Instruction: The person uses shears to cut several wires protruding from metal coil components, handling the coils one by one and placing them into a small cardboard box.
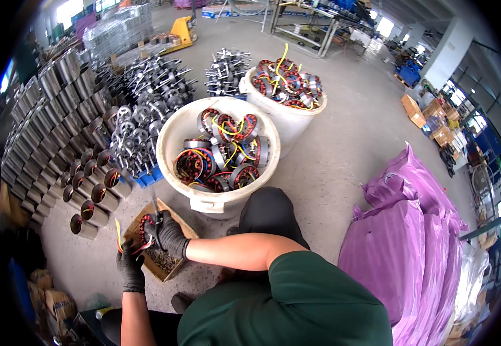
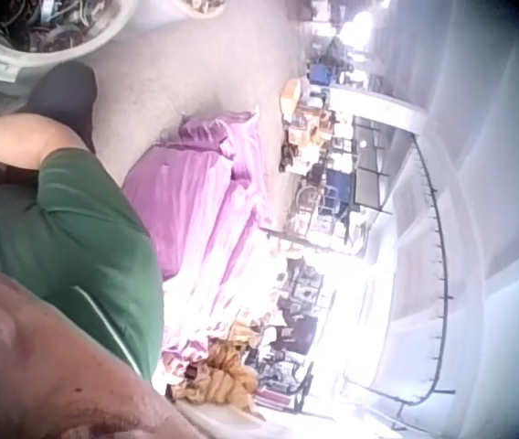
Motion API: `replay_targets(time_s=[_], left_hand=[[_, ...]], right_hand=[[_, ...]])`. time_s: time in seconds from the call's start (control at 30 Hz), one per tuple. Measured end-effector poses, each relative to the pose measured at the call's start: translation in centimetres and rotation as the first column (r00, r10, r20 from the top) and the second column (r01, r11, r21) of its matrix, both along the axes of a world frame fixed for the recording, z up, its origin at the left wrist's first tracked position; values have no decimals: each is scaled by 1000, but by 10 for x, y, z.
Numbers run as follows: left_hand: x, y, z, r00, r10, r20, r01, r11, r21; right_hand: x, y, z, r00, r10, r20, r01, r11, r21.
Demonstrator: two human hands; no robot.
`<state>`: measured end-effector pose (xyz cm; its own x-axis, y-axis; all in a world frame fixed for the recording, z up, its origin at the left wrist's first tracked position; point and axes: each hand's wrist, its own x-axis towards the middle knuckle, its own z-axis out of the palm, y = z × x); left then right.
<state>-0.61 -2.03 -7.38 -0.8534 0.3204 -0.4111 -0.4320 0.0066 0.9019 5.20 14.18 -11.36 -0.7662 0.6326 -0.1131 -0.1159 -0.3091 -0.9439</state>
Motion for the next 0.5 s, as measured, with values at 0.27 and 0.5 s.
replay_targets(time_s=[0.27,0.5], left_hand=[[-10,11,17,996,-88,-16,89,967,238],[-5,-6,19,972,-234,-23,231,933,277]], right_hand=[[18,7,-47,953,293,-73,-290,817,-499],[39,13,-52,673,576,463,-405,812,-421]])
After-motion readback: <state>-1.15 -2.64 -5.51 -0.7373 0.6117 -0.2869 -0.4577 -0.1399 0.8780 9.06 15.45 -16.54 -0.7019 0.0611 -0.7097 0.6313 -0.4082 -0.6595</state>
